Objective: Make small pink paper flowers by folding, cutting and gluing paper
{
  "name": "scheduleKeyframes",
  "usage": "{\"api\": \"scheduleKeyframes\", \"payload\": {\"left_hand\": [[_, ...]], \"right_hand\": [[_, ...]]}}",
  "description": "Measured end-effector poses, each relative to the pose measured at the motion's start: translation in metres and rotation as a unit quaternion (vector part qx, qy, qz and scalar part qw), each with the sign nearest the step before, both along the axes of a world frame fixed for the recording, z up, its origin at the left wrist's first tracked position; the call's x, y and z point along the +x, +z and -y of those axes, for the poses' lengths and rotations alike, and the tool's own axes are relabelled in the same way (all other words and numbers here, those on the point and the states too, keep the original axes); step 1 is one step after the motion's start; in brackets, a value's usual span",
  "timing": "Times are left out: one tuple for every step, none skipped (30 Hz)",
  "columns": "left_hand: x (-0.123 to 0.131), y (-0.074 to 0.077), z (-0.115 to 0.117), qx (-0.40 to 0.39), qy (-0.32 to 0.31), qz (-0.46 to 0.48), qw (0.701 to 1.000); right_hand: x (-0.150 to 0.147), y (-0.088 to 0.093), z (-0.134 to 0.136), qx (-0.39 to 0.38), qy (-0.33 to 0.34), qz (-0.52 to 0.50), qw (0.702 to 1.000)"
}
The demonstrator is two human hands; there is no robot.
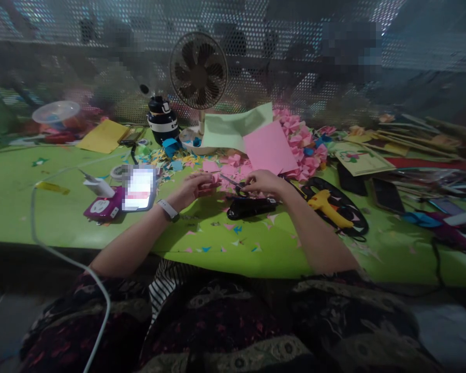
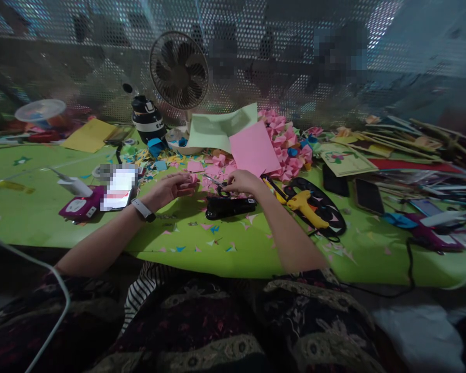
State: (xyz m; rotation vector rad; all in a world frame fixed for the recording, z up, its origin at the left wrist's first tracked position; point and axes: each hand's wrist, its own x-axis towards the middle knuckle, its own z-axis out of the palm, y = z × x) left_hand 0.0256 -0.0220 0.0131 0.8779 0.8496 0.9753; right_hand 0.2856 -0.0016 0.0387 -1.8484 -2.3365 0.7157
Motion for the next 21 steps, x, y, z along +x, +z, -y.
{"api": "scheduleKeyframes", "payload": {"left_hand": [[0.000, -0.001, 0.000, 0.004, 0.001, -0.002, 1.000], [0.000, -0.001, 0.001, 0.007, 0.002, -0.004, 1.000], [0.000, -0.001, 0.001, 0.011, 0.002, -0.009, 1.000], [0.000, -0.002, 0.001, 0.015, -0.001, -0.017, 1.000], [-0.001, -0.002, 0.002, 0.019, -0.004, -0.029, 0.999], [-0.001, -0.002, 0.002, 0.023, -0.009, -0.043, 0.999], [-0.002, -0.003, 0.002, 0.026, -0.014, -0.058, 0.998], [-0.003, -0.004, 0.001, 0.028, -0.020, -0.073, 0.997], [-0.003, -0.005, 0.001, 0.030, -0.024, -0.086, 0.996], [-0.004, -0.007, 0.001, 0.033, -0.028, -0.097, 0.994], [-0.004, -0.008, 0.000, 0.037, -0.032, -0.108, 0.993], [-0.005, -0.010, 0.000, 0.043, -0.036, -0.118, 0.991], [-0.005, -0.012, -0.001, 0.049, -0.040, -0.128, 0.990], [-0.005, -0.013, -0.001, 0.056, -0.043, -0.137, 0.988], [-0.006, -0.013, -0.001, 0.063, -0.044, -0.145, 0.986], [-0.006, -0.014, -0.002, 0.068, -0.044, -0.152, 0.985], [-0.006, -0.013, -0.002, 0.071, -0.042, -0.157, 0.984], [-0.006, -0.013, -0.001, 0.074, -0.040, -0.160, 0.983], [-0.006, -0.012, -0.001, 0.075, -0.039, -0.162, 0.983], [-0.006, -0.011, -0.001, 0.077, -0.040, -0.163, 0.983], [-0.006, -0.010, 0.000, 0.079, -0.042, -0.163, 0.983]], "right_hand": [[0.004, 0.002, -0.001, 0.012, -0.004, -0.008, 1.000], [0.008, 0.003, -0.002, 0.041, -0.018, -0.003, 0.999], [0.012, 0.005, -0.004, 0.085, -0.042, 0.013, 0.995], [0.017, 0.006, -0.006, 0.135, -0.072, 0.039, 0.987], [0.023, 0.006, -0.008, 0.177, -0.105, 0.068, 0.976], [0.029, 0.006, -0.010, 0.204, -0.135, 0.098, 0.965], [0.035, 0.005, -0.011, 0.217, -0.161, 0.127, 0.954], [0.040, 0.003, -0.013, 0.220, -0.182, 0.153, 0.946], [0.045, 0.001, -0.014, 0.216, -0.197, 0.175, 0.940], [0.049, -0.001, -0.015, 0.208, -0.208, 0.191, 0.936], [0.052, -0.002, -0.016, 0.200, -0.214, 0.203, 0.934], [0.054, -0.004, -0.016, 0.192, -0.218, 0.210, 0.933], [0.055, -0.006, -0.017, 0.187, -0.220, 0.215, 0.933], [0.055, -0.007, -0.017, 0.184, -0.219, 0.218, 0.933], [0.055, -0.009, -0.018, 0.183, -0.219, 0.221, 0.933], [0.055, -0.010, -0.018, 0.184, -0.218, 0.224, 0.932], [0.055, -0.012, -0.019, 0.184, -0.218, 0.226, 0.931], [0.055, -0.013, -0.020, 0.183, -0.217, 0.227, 0.932], [0.055, -0.014, -0.021, 0.183, -0.217, 0.227, 0.932], [0.056, -0.015, -0.022, 0.181, -0.218, 0.226, 0.932], [0.056, -0.016, -0.023, 0.180, -0.221, 0.222, 0.933]]}}
